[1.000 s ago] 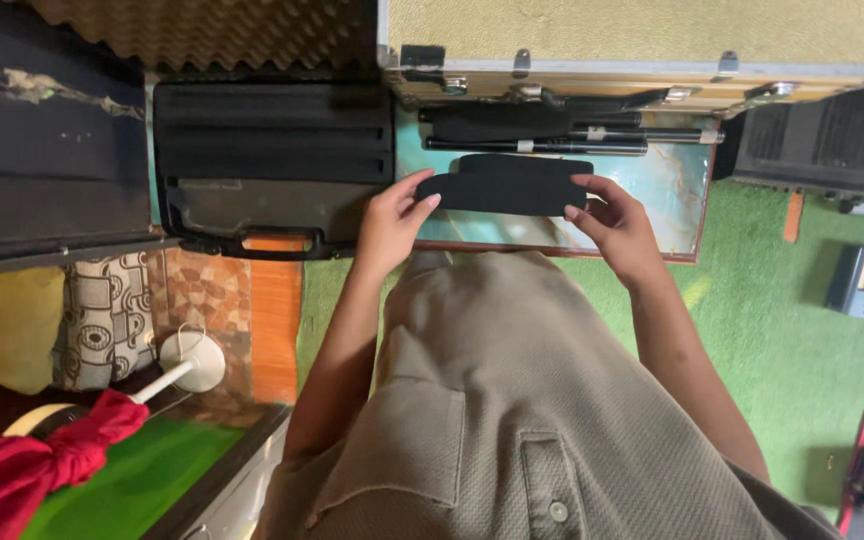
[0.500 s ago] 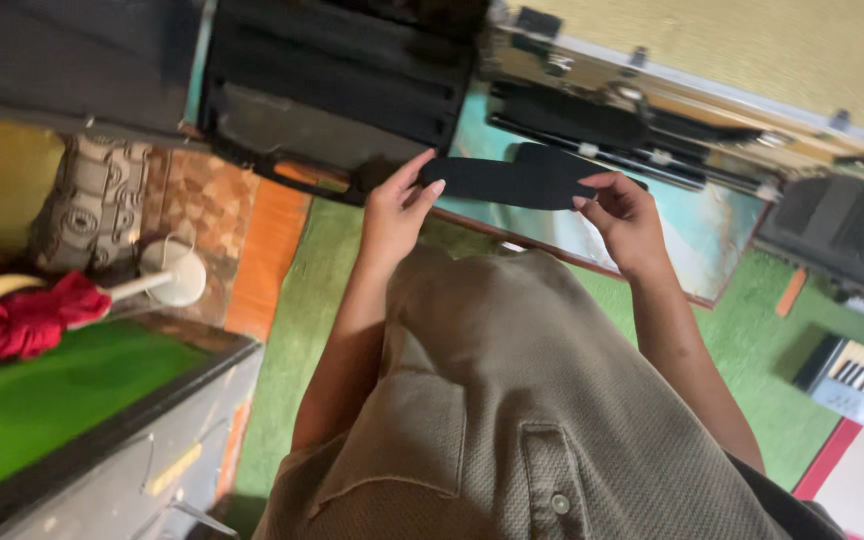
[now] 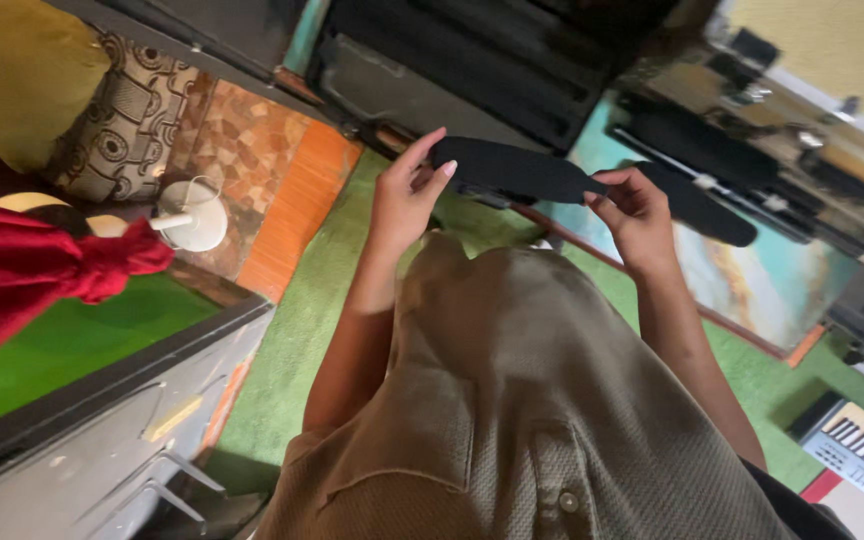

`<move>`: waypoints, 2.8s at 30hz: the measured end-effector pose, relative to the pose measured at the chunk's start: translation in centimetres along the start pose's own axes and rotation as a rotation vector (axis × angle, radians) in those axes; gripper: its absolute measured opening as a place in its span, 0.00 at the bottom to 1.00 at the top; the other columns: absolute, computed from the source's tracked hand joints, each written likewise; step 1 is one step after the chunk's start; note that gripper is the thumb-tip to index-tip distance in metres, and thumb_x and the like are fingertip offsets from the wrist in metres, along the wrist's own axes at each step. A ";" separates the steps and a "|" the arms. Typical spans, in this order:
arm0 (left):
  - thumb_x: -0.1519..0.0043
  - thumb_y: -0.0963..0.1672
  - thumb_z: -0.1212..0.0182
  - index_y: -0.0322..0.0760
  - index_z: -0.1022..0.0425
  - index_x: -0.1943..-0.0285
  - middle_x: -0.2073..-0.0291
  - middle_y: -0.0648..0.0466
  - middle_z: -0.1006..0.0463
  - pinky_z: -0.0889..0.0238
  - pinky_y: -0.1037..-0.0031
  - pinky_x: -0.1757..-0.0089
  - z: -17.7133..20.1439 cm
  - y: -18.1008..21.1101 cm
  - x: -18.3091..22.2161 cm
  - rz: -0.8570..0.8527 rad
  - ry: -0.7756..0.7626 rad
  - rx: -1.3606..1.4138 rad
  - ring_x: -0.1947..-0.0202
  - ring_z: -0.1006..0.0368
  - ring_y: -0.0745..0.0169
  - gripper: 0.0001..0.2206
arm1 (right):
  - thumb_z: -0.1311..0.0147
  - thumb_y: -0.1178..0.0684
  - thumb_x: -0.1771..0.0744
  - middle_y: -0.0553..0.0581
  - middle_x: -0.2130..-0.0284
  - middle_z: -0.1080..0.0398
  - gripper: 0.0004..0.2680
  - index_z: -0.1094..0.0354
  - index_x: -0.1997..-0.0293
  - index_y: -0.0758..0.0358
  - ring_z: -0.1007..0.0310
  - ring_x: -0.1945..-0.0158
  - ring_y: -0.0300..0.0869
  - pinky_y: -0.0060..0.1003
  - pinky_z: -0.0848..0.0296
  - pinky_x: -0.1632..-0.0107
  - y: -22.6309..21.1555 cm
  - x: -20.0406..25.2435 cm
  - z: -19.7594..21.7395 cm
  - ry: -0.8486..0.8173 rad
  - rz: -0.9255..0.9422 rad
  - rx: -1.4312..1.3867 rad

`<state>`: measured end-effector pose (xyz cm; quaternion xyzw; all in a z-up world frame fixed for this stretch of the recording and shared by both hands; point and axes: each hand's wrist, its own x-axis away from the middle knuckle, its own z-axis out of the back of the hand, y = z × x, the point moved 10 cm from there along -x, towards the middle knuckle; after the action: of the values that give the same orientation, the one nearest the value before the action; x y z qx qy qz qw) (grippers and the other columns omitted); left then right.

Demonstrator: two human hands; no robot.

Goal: The person picks up several black foam-covered microphone stands and places them one by one into the fitted compartments of a black hard-shell carrying case. They then close the case, secure the latches, and move it aside.

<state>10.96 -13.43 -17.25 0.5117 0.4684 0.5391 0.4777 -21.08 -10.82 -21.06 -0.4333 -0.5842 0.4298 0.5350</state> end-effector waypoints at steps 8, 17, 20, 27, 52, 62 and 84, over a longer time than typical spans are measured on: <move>0.34 0.39 0.33 0.36 0.28 0.31 0.66 0.68 0.32 0.45 0.85 0.68 9.4 0.5 -1.8 0.022 -0.044 -0.077 0.71 0.44 0.82 0.21 | 0.48 0.67 0.33 0.52 0.58 0.24 0.07 0.32 0.51 0.64 0.24 0.52 0.36 0.33 0.23 0.46 0.7 -0.5 -8.8 0.096 -0.135 -0.093; 0.33 0.39 0.33 0.35 0.29 0.30 0.55 0.68 0.26 0.42 0.86 0.65 16.8 -0.4 -2.6 0.024 -0.046 -0.038 0.67 0.39 0.83 0.21 | 0.43 0.66 0.32 0.52 0.55 0.25 0.08 0.32 0.49 0.66 0.25 0.50 0.36 0.31 0.26 0.45 0.4 -1.5 -16.7 0.025 -0.056 -0.031; 0.35 0.40 0.33 0.36 0.28 0.31 0.66 0.67 0.30 0.48 0.86 0.69 17.9 -0.9 -3.3 0.063 -0.006 -0.114 0.72 0.46 0.81 0.21 | 0.42 0.66 0.33 0.50 0.55 0.26 0.09 0.32 0.49 0.65 0.25 0.50 0.35 0.31 0.25 0.44 0.1 -2.5 -17.5 -0.006 -0.066 -0.030; 0.34 0.40 0.33 0.36 0.29 0.32 0.58 0.66 0.23 0.41 0.84 0.66 18.0 -1.3 -5.5 0.008 -0.012 -0.156 0.70 0.42 0.80 0.20 | 0.42 0.67 0.33 0.50 0.55 0.27 0.10 0.34 0.49 0.65 0.27 0.49 0.34 0.31 0.27 0.47 1.4 -5.3 -17.3 -0.035 -0.068 0.035; 0.39 0.44 0.29 0.37 0.25 0.38 0.47 0.49 0.21 0.35 0.59 0.48 9.4 -0.6 -18.3 -0.431 -0.622 -0.754 0.46 0.28 0.44 0.20 | 0.40 0.62 0.33 0.51 0.59 0.28 0.10 0.32 0.46 0.66 0.31 0.58 0.32 0.29 0.31 0.55 7.0 -7.7 -14.6 0.393 -0.225 -0.038; 0.42 0.47 0.31 0.47 0.19 0.48 0.53 0.61 0.24 0.46 0.58 0.51 11.3 -1.9 -20.6 -0.670 -0.553 -1.118 0.51 0.33 0.57 0.13 | 0.36 0.58 0.33 0.54 0.61 0.23 0.10 0.28 0.49 0.67 0.26 0.56 0.34 0.31 0.28 0.51 8.1 -11.6 -18.0 0.491 -0.158 0.225; 0.44 0.45 0.28 0.43 0.29 0.41 0.57 0.60 0.20 0.49 0.56 0.51 13.4 -3.5 -22.1 -0.456 -0.454 -1.196 0.51 0.30 0.56 0.22 | 0.29 0.52 0.35 0.62 0.65 0.22 0.12 0.29 0.58 0.70 0.20 0.60 0.41 0.36 0.24 0.55 7.6 -13.2 -17.8 0.567 -0.150 0.454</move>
<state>24.92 -34.83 -22.54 0.1484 0.0739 0.4702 0.8668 -2.32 -20.99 -30.72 -0.3616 -0.3328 0.3708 0.7881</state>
